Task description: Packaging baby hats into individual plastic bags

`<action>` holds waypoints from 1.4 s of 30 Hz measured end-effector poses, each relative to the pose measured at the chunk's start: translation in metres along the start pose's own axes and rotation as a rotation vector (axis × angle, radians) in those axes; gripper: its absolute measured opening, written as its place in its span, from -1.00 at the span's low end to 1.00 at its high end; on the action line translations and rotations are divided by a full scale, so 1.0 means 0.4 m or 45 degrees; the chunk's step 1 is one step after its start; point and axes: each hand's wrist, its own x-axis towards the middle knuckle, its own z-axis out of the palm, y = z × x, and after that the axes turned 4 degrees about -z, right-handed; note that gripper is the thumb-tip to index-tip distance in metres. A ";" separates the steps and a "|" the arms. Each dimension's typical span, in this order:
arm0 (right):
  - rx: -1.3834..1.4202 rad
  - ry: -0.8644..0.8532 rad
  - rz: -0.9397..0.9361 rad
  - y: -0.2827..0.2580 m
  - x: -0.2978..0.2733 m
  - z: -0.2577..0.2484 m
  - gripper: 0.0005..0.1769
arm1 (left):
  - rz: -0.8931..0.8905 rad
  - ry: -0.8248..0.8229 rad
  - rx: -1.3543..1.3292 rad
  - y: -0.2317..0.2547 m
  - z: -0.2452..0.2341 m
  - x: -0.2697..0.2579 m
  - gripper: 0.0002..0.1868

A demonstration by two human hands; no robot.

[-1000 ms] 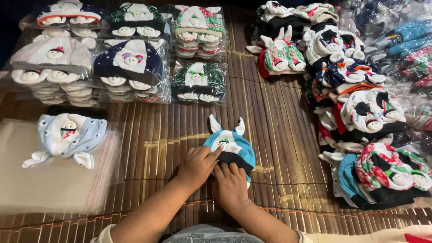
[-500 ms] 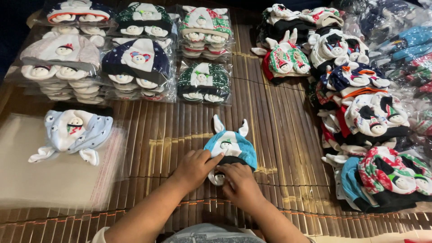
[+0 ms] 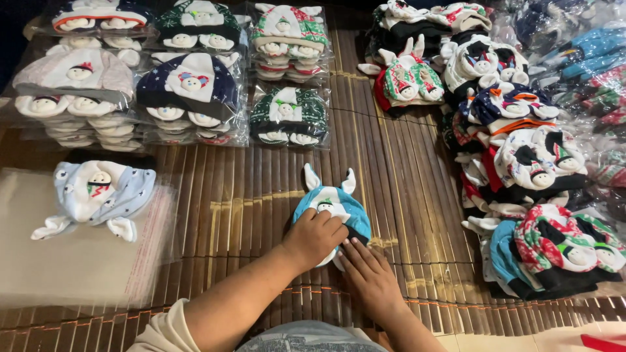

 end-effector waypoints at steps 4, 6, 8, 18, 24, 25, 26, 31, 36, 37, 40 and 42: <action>-0.003 0.055 0.003 -0.010 0.008 -0.018 -0.57 | -0.224 0.026 -0.089 0.004 0.006 0.011 -0.83; 0.110 0.251 0.094 -0.018 0.018 -0.028 -0.59 | -0.237 0.002 -0.098 -0.001 0.014 0.007 -0.79; 0.295 0.330 0.241 -0.021 0.014 -0.039 -0.59 | -0.205 0.018 -0.081 -0.001 0.011 0.012 -0.86; 1.953 0.926 1.554 0.048 -0.012 -0.075 -0.61 | -0.215 -0.051 -0.187 -0.016 0.016 0.021 -0.91; 2.002 1.150 1.448 0.029 0.030 -0.110 -0.60 | -0.283 -0.047 -0.247 -0.013 0.022 0.028 -0.91; 2.000 1.151 1.448 0.020 0.024 -0.083 -0.60 | -0.283 -0.047 -0.249 -0.017 0.022 0.031 -0.91; 1.375 1.095 1.041 0.011 0.017 -0.057 -0.65 | -0.406 -0.094 -0.390 -0.020 0.023 0.034 -0.91; -0.021 0.632 0.078 -0.030 0.022 0.030 -0.48 | -0.825 -0.451 -0.585 -0.046 0.020 0.044 -0.65; -0.084 0.153 0.039 -0.057 0.040 0.043 -0.40 | -0.935 -0.468 -0.672 -0.063 0.031 0.035 -0.80; -0.083 0.152 0.037 -0.052 0.036 0.052 -0.40 | -0.938 -0.466 -0.672 -0.055 0.021 0.038 -0.80; -0.131 0.037 0.077 -0.046 0.033 0.069 -0.33 | -0.669 -0.195 -0.590 -0.035 0.010 0.045 -0.87; -0.169 0.085 0.054 -0.051 0.044 0.065 -0.40 | -0.314 0.055 -0.200 -0.023 0.025 0.042 -0.85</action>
